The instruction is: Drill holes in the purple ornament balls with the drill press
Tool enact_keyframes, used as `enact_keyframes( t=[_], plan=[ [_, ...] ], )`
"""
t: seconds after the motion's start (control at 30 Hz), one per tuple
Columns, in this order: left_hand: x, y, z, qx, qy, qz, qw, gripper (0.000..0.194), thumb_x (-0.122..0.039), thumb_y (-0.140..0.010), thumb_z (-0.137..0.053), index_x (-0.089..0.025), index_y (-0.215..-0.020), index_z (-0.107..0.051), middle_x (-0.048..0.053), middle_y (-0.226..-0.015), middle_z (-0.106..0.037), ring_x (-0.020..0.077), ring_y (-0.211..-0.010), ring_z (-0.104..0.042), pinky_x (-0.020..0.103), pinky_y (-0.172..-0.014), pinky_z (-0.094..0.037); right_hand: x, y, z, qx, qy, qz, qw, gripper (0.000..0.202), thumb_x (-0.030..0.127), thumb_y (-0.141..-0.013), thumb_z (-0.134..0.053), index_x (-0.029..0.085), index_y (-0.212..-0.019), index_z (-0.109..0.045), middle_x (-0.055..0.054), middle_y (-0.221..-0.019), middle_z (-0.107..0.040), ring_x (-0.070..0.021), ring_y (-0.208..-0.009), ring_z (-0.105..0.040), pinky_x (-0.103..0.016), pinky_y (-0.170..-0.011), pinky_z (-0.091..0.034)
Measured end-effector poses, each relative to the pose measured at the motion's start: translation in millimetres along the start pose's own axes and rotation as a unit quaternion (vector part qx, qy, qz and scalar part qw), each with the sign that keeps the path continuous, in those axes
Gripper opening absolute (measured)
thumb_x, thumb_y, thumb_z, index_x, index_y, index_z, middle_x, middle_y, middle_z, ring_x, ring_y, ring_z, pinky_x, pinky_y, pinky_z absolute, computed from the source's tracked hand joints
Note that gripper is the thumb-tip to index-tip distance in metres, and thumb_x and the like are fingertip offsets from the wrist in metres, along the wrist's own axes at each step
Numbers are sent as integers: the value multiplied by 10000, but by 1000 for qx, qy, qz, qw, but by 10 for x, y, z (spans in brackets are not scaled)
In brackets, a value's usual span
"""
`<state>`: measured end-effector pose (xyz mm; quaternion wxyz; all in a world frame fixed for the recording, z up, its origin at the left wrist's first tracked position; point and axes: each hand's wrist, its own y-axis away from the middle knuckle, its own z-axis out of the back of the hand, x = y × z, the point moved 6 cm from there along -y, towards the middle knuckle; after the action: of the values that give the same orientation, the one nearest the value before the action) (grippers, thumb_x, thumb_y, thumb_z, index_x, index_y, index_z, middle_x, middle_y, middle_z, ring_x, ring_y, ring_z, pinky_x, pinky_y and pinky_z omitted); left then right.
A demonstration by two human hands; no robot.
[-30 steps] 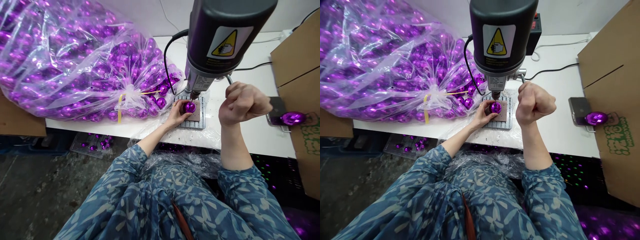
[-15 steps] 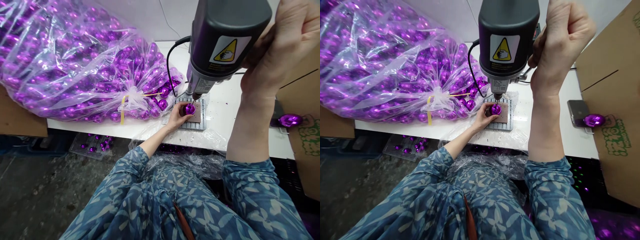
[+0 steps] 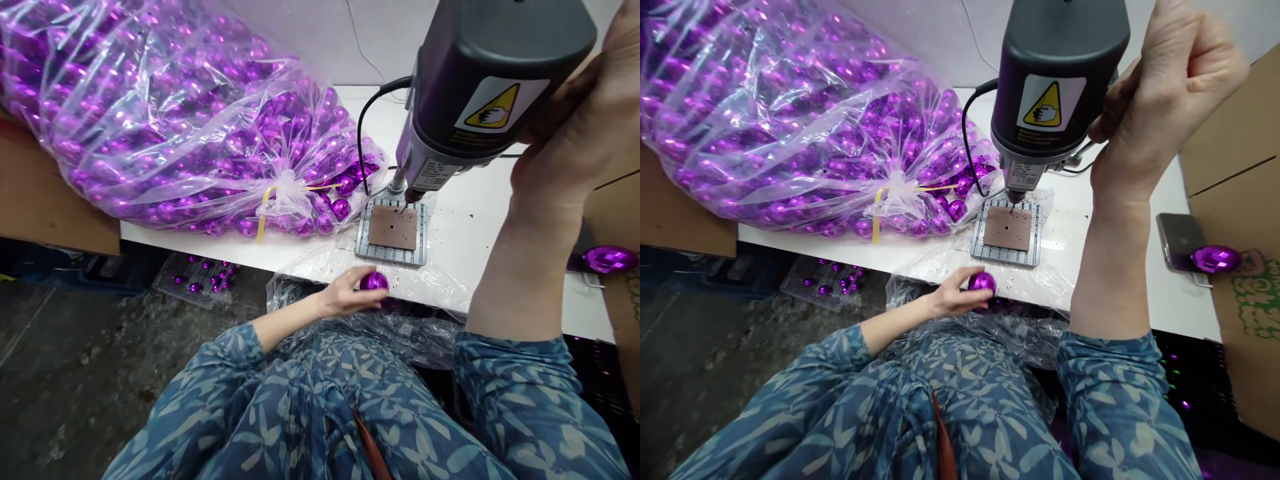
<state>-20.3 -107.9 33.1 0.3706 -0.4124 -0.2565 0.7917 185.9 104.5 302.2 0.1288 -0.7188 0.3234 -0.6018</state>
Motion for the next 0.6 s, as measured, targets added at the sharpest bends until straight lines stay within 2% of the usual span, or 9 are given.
enact_keyframes(
  t=[0.03, 0.1, 0.2, 0.27, 0.3, 0.37, 0.43, 0.53, 0.6],
  plan=[
    [-118, 156, 27, 22, 3, -30, 999, 315, -460, -1083, -808, -495, -1396, -798, 51, -1422, -780, 278, -1231, -836, 439, -916, -788, -1, -1, 6, -10, 2, 5, 1000, 547, 244, -1084, -688, 249, -654, -351, 77, -537, -224, -36, -451, -293, -275, -475, -200],
    [-237, 443, 66, 61, 12, -32, 998, 262, -517, -1122, -694, -565, -1350, -814, 27, -1306, -828, 250, -1093, -856, 408, -854, -780, -3, -8, 31, -33, 8, 22, 999, 557, 192, -1101, -618, 266, -626, -337, 72, -534, -233, -50, -447, -271, -295, -463, -195],
    [-199, 735, 68, 117, -2, 73, 990, 354, -660, -1158, -529, -566, -1318, -831, 30, -1193, -867, 273, -1004, -849, 459, -834, -759, -50, -21, 41, -32, 12, 25, 999, 547, 227, -1118, -587, 264, -632, -341, 56, -537, -293, -68, -453, -335, -293, -463, -234],
    [-162, 784, 81, 129, -9, 123, 984, 415, -775, -1110, -583, -504, -1287, -843, 39, -1166, -877, 300, -980, -838, 490, -829, -740, -75, -26, 51, -32, 15, 32, 999, 534, 277, -1111, -631, 252, -663, -341, 60, -534, -307, -66, -460, -370, -271, -467, -244],
    [-153, 745, 104, 122, -7, 124, 985, 420, -801, -1076, -642, -478, -1254, -844, 36, -1147, -876, 302, -956, -830, 494, -819, -730, -85, -29, 57, -32, 18, 37, 999, 535, 300, -1103, -656, 248, -675, -339, 62, -536, -305, -63, -465, -378, -262, -467, -245],
    [-108, 540, 203, 82, -15, 88, 993, 365, -758, -1062, -707, -433, -1174, -830, 34, -1098, -864, 288, -910, -809, 486, -793, -713, -107, -35, 75, -36, 24, 43, 998, 542, 344, -1090, -693, 249, -684, -347, 64, -546, -301, -61, -475, -378, -261, -459, -245],
    [69, 207, 350, 29, -58, 59, 996, 267, -601, -1131, -653, -384, -1160, -806, 56, -1107, -848, 284, -963, -800, 492, -833, -713, -119, -43, 87, -36, 23, 48, 998, 547, 372, -1074, -728, 252, -682, -367, 65, -559, -292, -61, -481, -368, -270, -453, -248],
    [647, -397, 549, -15, -129, 118, 984, 275, -316, -1178, -532, -313, -1317, -769, 129, -1285, -822, 336, -1253, -750, 603, -1081, -673, -99, -52, 75, -15, 5, 52, 999, 553, 397, -1074, -737, 237, -687, -375, 72, -556, -270, -47, -467, -350, -250, -459, -246],
    [1115, -738, 598, 11, -192, 207, 959, 248, -221, -1082, -663, -266, -1301, -768, 155, -1297, -803, 378, -1345, -692, 634, -1180, -612, -66, -51, 48, 9, -14, 54, 998, 595, 408, -1062, -756, 236, -674, -338, 75, -540, -234, -42, -452, -317, -242, -457, -222]
  ],
)
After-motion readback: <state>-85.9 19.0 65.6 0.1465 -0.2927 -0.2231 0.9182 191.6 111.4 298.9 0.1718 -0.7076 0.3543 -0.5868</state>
